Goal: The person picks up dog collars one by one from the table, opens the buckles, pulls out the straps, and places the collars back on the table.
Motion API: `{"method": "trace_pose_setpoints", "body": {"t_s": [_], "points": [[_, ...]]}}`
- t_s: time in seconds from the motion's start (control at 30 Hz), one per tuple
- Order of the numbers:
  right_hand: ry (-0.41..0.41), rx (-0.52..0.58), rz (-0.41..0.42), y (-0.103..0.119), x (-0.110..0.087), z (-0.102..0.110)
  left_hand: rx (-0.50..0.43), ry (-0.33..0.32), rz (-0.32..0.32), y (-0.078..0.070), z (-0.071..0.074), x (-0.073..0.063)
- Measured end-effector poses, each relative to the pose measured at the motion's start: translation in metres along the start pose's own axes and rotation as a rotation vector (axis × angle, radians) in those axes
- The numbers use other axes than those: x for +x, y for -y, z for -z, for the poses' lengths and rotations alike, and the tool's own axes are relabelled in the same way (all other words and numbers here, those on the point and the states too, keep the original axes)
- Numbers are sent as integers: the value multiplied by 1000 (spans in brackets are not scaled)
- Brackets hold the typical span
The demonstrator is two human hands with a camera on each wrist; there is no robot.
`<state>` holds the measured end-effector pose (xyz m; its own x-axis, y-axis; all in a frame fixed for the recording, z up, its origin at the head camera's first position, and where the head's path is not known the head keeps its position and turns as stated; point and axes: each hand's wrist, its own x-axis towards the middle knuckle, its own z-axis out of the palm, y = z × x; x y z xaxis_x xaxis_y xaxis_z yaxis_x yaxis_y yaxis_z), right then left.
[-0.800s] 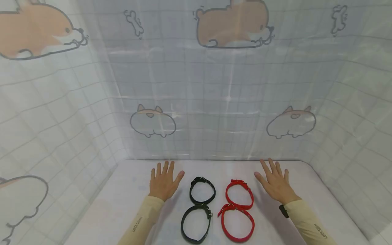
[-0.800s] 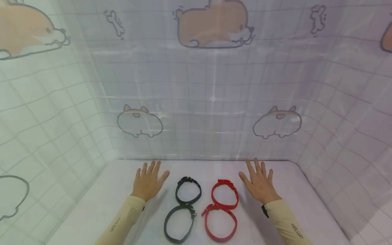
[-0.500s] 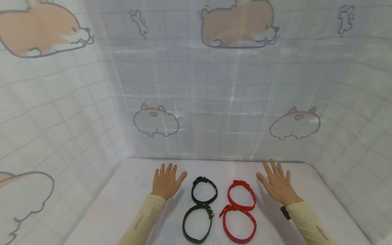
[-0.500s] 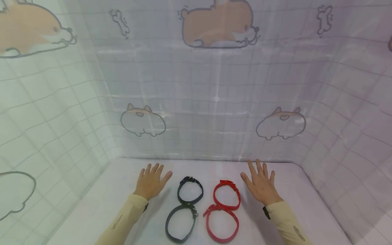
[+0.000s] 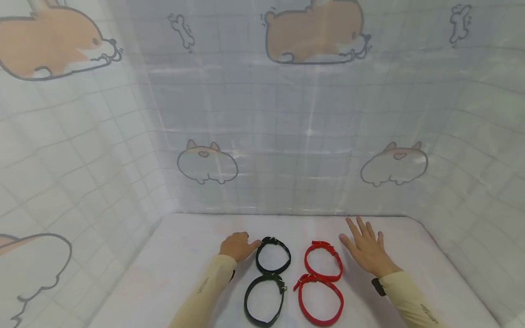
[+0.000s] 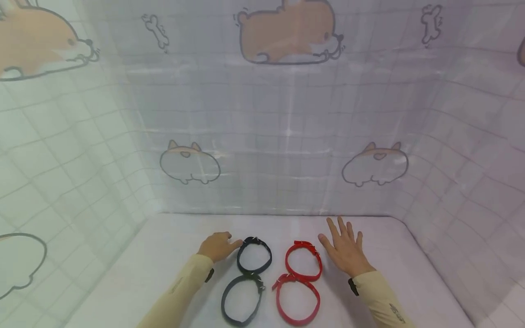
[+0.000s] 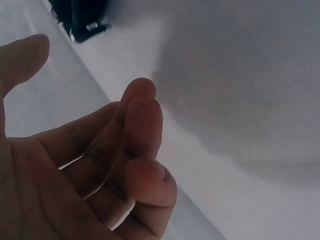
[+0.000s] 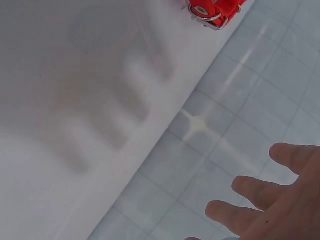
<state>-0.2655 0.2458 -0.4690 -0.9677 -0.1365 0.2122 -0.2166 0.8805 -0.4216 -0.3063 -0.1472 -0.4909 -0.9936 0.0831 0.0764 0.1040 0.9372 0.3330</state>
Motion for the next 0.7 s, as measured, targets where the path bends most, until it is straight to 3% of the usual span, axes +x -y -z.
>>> {"method": "trace_pose_setpoints", "body": {"t_s": [0.27, 0.47, 0.7], "points": [[-15, -26, 1, 0, 3, 1, 34, -3, -56, -7, -17, 14], [2, -7, 0, -1, -1, 2, -41, -10, -102, -12, -19, 14], [-9, -17, -10, 0, -3, 2, -83, -27, -106, -14, -21, 13]]}}
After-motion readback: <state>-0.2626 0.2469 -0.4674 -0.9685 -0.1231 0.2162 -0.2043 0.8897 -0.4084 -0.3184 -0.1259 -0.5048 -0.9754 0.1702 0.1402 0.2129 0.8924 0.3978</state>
